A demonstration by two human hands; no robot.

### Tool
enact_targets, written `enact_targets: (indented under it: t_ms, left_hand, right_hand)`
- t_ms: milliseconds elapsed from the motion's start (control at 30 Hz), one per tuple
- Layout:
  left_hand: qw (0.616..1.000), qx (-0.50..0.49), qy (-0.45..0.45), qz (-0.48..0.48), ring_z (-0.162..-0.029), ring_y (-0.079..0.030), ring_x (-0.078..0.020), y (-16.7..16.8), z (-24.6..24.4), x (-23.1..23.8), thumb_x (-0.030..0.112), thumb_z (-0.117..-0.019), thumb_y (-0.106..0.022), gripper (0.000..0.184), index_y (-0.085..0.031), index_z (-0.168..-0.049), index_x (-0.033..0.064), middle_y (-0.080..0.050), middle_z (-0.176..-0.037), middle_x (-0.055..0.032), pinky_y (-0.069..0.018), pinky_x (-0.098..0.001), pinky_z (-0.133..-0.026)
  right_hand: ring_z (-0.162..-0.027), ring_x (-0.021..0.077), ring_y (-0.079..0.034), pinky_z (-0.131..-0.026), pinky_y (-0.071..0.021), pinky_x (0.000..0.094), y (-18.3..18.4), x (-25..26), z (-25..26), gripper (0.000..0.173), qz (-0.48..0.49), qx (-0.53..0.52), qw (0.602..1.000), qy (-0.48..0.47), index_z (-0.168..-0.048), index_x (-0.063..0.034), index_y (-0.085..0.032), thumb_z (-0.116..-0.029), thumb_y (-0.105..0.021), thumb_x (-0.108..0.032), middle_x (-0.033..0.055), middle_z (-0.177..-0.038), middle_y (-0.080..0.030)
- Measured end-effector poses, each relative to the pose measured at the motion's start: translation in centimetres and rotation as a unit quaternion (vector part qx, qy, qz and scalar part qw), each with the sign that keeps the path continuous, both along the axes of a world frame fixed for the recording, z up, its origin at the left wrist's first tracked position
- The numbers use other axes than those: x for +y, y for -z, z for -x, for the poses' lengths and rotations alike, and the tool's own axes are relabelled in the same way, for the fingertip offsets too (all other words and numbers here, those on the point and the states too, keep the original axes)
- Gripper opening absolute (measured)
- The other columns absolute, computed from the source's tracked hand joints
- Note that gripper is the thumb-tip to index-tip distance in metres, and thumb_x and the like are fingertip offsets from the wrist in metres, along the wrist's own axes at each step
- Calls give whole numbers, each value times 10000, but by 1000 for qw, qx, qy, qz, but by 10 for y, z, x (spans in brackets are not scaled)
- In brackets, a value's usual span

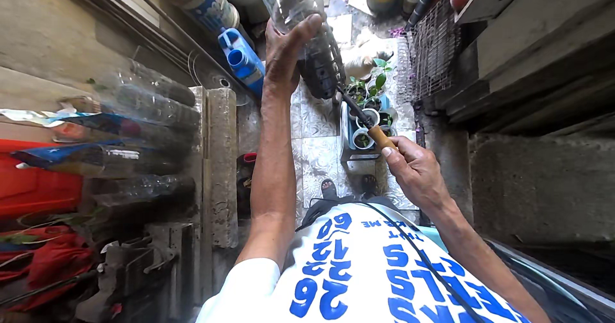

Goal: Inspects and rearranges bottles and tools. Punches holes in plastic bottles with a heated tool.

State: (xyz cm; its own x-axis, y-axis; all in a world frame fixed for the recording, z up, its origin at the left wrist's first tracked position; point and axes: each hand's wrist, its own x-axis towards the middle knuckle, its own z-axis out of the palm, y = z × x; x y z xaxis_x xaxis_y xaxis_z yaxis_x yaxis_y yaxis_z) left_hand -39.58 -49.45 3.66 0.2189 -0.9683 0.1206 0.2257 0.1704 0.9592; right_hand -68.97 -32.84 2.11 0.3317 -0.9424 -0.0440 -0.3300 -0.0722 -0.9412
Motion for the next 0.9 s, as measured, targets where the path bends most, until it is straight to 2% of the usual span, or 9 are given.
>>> enact_targets:
  t_ms: [100, 333, 433, 633, 733, 900]
  left_hand:
    - [1000, 5, 0, 5, -1033, -698, -315, -3, 4, 2, 277, -679, -918, 926, -422, -1395, -36, -663, -1170, -217, -612, -471, -914]
    - [1000, -16, -15, -19, -1010, -708, -287, -4, 10, 7, 268, -653, -924, 984, -366, -1404, -35, -653, -1160, -200, -630, -444, -880]
    - [999, -35, -33, -21, -1035, -707, -295, -2, 12, 10, 251, -664, -920, 977, -364, -1411, -41, -649, -1186, -211, -628, -446, -897]
    - [996, -73, -60, -2, -1021, -711, -260, -3, 14, 13, 260, -660, -922, 895, -435, -1342, -51, -669, -1137, -183, -625, -434, -901]
    - [991, -101, -84, -27, -1063, -693, -221, -7, 17, 17, 275, -647, -917, 957, -405, -1392, -38, -647, -1190, -166, -617, -395, -918]
    - [990, -101, -93, -14, -1053, -694, -204, -7, 17, 20, 248, -656, -917, 905, -433, -1364, -39, -657, -1168, -152, -618, -387, -913]
  right_hand:
    - [-459, 26, -422, -431, -384, 217, 0, -1, 0, 297, 1, -1, 1000, -1, -1164, -137, -691, -1064, -479, -320, -74, -617, -493]
    - [-458, 25, -423, -432, -382, 221, 0, -2, 1, 292, -2, 13, 1000, -2, -1149, -138, -697, -1061, -487, -322, -77, -611, -491]
    - [-465, 18, -424, -438, -384, 214, 1, -2, 0, 294, -2, 17, 1000, -1, -1137, -133, -691, -1061, -482, -324, -78, -614, -487]
    - [-464, 14, -423, -438, -380, 212, 1, -3, -3, 294, 12, 30, 999, -1, -1121, -131, -693, -1060, -486, -330, -82, -607, -484]
    - [-472, 20, -431, -445, -383, 220, 0, -6, -4, 294, 13, 39, 999, -3, -1112, -132, -695, -1057, -482, -328, -78, -614, -493]
    - [-477, 29, -438, -453, -390, 241, -1, -7, -7, 314, 18, 56, 998, -3, -1102, -139, -700, -1052, -483, -359, -79, -618, -500]
